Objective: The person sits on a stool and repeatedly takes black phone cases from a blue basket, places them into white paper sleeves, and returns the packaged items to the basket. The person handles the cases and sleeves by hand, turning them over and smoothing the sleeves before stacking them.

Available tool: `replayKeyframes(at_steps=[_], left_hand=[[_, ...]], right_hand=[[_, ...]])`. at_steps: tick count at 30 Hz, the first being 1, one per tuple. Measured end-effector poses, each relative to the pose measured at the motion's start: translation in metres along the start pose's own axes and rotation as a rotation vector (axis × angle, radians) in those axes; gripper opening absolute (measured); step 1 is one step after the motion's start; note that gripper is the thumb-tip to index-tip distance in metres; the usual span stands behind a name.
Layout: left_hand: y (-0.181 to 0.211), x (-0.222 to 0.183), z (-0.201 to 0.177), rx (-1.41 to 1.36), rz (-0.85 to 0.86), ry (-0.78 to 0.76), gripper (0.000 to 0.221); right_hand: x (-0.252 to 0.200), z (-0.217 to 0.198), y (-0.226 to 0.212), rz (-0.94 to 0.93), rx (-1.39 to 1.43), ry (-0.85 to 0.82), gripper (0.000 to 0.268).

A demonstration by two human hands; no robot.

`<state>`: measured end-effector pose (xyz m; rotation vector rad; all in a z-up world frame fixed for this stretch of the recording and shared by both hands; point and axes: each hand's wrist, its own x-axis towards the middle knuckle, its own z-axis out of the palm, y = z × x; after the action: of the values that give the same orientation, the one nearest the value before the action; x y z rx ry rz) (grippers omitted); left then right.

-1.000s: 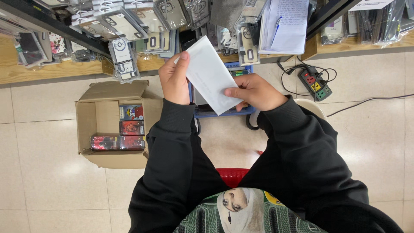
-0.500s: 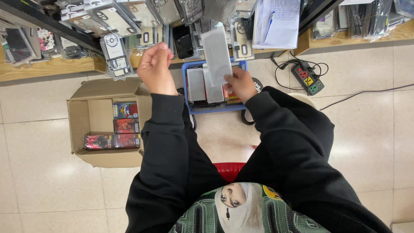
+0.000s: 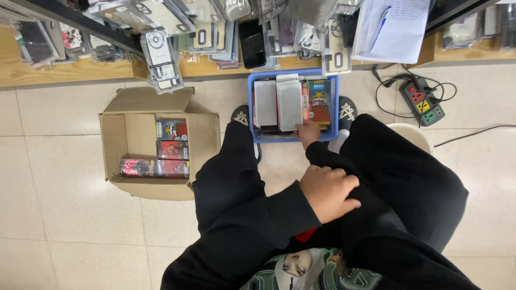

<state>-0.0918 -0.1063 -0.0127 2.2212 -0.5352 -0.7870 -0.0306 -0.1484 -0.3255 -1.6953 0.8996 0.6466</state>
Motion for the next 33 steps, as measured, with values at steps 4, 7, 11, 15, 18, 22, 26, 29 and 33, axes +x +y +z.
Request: replayKeyframes(at_steps=[4,7,11,15,18,22,26,29,33], left_hand=[[-0.002,-0.002,0.015,0.037,-0.037,-0.069,0.039],[-0.003,-0.001,0.014,0.04,0.002,-0.06,0.043],[-0.003,-0.005,0.014,0.008,0.006,-0.105,0.049],[-0.005,0.003,-0.011,0.005,-0.028,-0.206,0.05],[-0.032,0.031,0.009,0.015,-0.165,-0.204,0.049],[-0.028,0.048,-0.04,0.066,-0.183,-0.217,0.05],[-0.105,0.068,0.016,0.056,-0.272,0.065,0.054],[-0.127,0.069,0.009,-0.085,-0.271,0.522,0.051],[-0.175,0.073,0.002,-0.246,-0.459,0.844,0.049]], right_hand=[[-0.01,-0.001,-0.004,-0.093,-0.149,0.062,0.015],[-0.015,0.0,-0.01,-0.143,-0.244,0.135,0.023],[-0.021,-0.001,-0.005,-0.134,-0.381,0.218,0.03],[-0.025,-0.007,-0.006,-0.157,-0.484,0.198,0.03],[-0.03,-0.011,-0.018,-0.231,-0.411,0.229,0.029],[0.006,-0.041,-0.04,-0.148,0.099,0.211,0.042],[-0.029,-0.048,-0.072,-0.072,0.752,-0.005,0.061],[-0.087,-0.055,-0.092,-0.009,1.196,-0.248,0.075],[-0.154,-0.112,-0.156,-0.2,1.347,-0.433,0.079]])
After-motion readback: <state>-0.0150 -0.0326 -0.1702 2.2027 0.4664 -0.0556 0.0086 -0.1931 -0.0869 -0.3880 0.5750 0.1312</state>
